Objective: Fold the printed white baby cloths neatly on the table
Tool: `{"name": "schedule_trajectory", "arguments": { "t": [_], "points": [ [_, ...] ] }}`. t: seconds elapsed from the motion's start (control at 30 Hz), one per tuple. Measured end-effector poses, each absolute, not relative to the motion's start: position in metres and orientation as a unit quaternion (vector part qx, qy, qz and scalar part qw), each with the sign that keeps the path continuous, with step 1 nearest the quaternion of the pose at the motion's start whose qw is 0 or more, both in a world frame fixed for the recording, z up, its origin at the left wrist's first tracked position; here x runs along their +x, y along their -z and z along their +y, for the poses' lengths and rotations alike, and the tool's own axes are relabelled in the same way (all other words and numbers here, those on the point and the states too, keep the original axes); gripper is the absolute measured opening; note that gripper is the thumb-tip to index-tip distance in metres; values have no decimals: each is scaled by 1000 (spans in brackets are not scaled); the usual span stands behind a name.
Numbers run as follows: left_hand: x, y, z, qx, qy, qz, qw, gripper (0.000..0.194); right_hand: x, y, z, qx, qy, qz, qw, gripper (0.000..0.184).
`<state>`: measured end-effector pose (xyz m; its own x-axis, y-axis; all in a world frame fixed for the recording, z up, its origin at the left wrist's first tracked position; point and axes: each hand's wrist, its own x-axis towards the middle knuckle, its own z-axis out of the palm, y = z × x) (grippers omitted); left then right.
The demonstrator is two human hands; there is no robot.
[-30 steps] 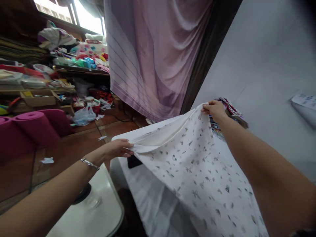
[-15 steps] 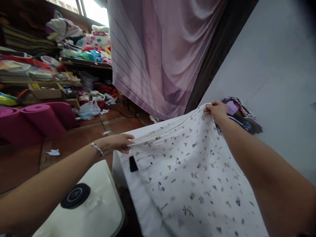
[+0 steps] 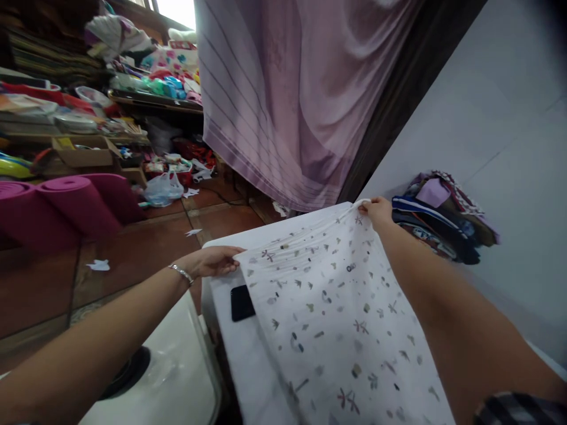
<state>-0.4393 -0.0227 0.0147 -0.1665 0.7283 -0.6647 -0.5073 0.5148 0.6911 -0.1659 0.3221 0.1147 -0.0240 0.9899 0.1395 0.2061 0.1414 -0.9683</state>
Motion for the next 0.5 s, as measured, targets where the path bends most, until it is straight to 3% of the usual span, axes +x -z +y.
{"name": "schedule_trajectory", "arguments": {
  "t": [0.27,0.4,0.5],
  "points": [
    [-437,-10,-19,121,-498,635,578,29,-177,-77,338,-521,-420,-568,479,17],
    [-428,-2,-18,235,-399,763,451,27,-177,-63,342,-517,-425,-572,474,17],
    [-416,-9,-15,383,-286,841,253,25,-177,-53,343,-512,-431,-577,467,18]
  ]
}}
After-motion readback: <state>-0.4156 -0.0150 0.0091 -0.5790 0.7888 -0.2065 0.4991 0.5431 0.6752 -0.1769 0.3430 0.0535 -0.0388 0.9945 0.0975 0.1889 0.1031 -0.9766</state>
